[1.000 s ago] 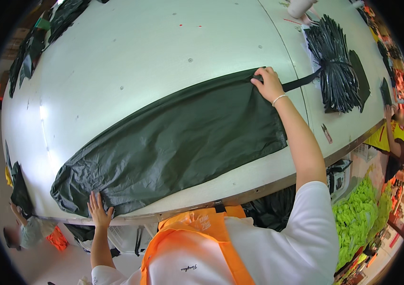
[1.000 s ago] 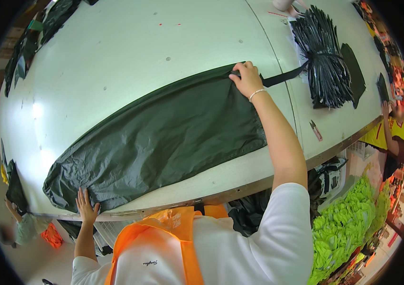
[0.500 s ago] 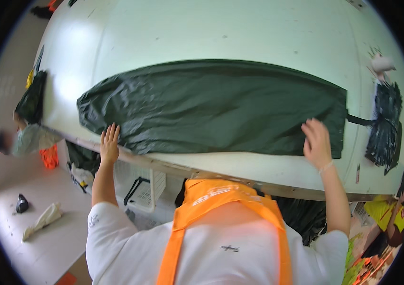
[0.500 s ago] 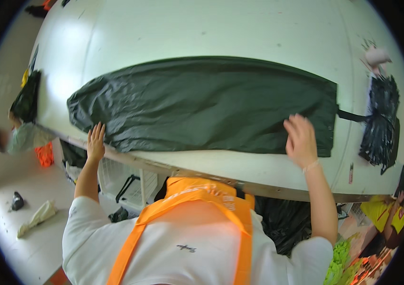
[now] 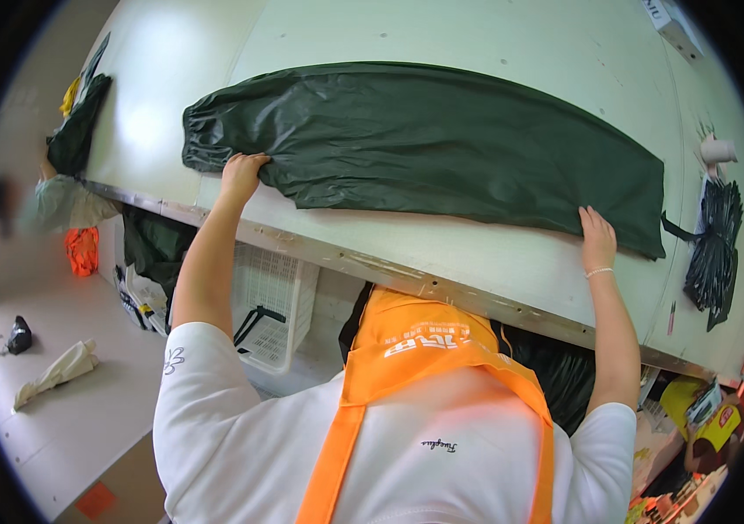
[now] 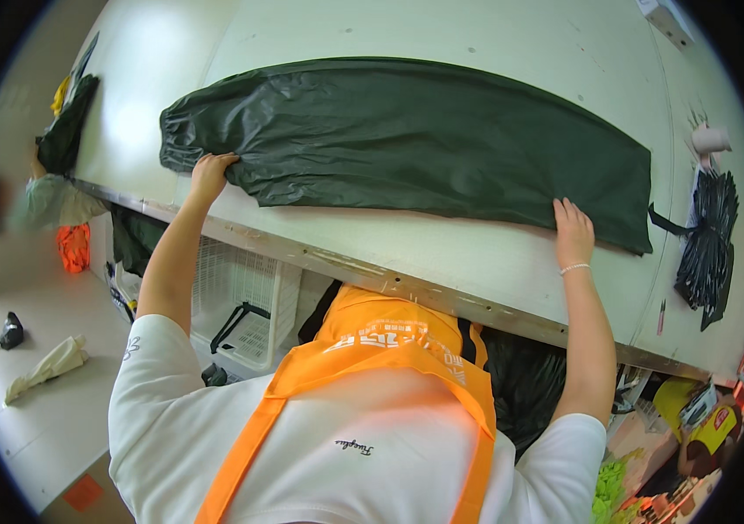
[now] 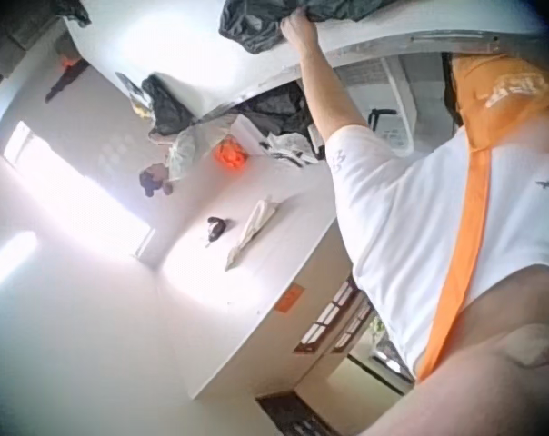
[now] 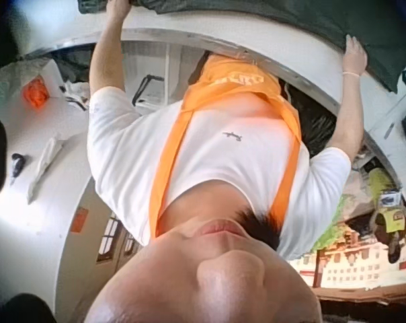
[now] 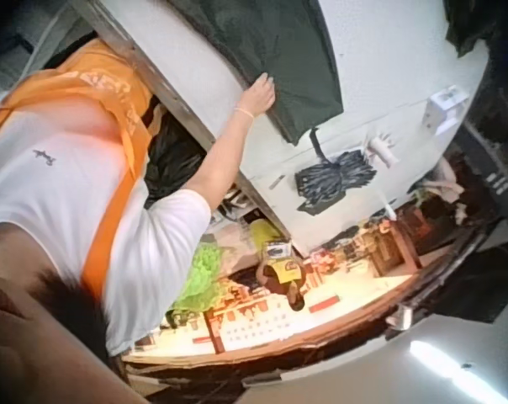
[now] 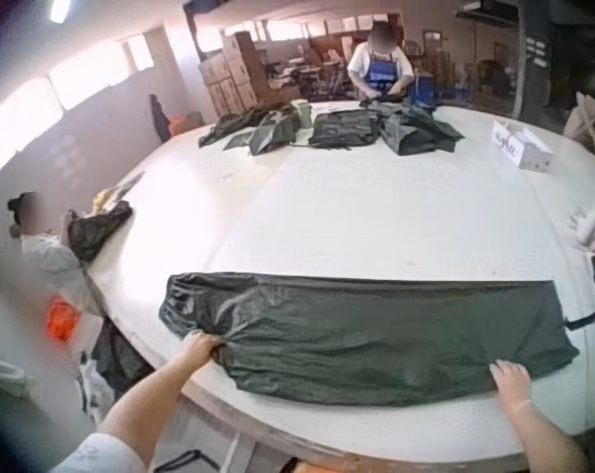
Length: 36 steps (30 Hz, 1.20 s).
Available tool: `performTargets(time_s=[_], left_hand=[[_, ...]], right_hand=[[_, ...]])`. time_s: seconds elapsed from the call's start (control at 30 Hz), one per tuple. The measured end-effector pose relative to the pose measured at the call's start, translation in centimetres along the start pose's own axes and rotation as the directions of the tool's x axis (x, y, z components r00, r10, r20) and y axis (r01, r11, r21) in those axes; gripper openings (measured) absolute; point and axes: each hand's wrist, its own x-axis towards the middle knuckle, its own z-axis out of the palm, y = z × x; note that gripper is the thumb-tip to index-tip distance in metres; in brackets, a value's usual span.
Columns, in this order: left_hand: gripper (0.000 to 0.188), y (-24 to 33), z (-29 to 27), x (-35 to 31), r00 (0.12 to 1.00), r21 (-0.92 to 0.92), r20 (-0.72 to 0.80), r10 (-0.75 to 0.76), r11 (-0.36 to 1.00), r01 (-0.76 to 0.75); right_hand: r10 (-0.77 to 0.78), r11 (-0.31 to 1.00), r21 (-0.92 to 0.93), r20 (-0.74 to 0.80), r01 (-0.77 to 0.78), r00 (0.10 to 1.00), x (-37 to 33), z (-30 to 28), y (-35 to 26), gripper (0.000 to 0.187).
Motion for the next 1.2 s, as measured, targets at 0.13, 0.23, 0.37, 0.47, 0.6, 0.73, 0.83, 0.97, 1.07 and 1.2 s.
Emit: performTargets(time_s=[0.13,0.23,0.37,0.47,0.6,0.73,0.83,0.97,1.07,1.2], left_hand=[[0.029,0.6,-4.6,-5.0,0.929,0.051,0.368,0.024,0.998,-0.046],[0.032,0.0,-5.4,-8.1,0.952,-0.079,0.284,0.117,0.992,-0.099],[0.028,-2.2,-1.9,-5.1,0.926,-0.178,0.364,-0.096,0.969,0.17],[0.031,-1.1,-1.0,-1.0,0.894,-0.103,0.374,-0.248,0.946,0.306],[0.031,-0.4,0.4,-0.7,0.901,-0.042,0.265,-0.343,0.93,0.366],[0.029,0.0,1.9,-1.0,0.938,0.04,0.196,-0.285,0.958,0.283],[0.027,0.0,1.4,-1.4,0.944,0.041,0.188,-0.272,0.962,0.269],[0.025,-0.4,1.1,-1.5,0.958,0.02,0.146,-0.246,0.969,0.246],[0.025,-0.6,0.5,-1.8,0.969,0.003,0.139,-0.202,0.979,0.204],[0.049,-3.6,-4.0,-4.4,0.988,-0.076,-0.084,-0.128,0.99,0.121]], right_hand=[[0.014,0.999,0.026,0.417,-0.028,0.909,-3.7,-4.2,-0.9,0.027],[0.039,0.959,0.222,0.519,-0.178,0.854,-6.7,-6.9,-0.4,0.028],[0.194,0.905,0.176,0.638,-0.386,0.745,-4.6,-6.0,1.9,0.031],[0.322,0.903,0.066,0.551,-0.425,0.77,-3.1,-4.6,2.7,0.039],[0.558,0.83,-0.342,0.503,-0.44,0.66,-0.3,-5.9,-0.2,0.05],[0.462,0.806,-0.493,0.177,-0.328,0.869,0.3,-7.1,-4.3,0.063],[-0.055,0.983,0.166,-0.13,0.076,0.99,3.7,-6.4,-14.8,0.045],[-0.483,0.748,0.38,-0.252,0.545,0.839,9.4,-8.5,-34.8,0.051],[-0.445,0.785,0.395,-0.178,0.478,0.878,13.1,-5.2,-42.5,0.061],[-0.393,0.861,0.35,-0.007,0.37,0.92,14.5,-2.5,-44.5,0.069]])
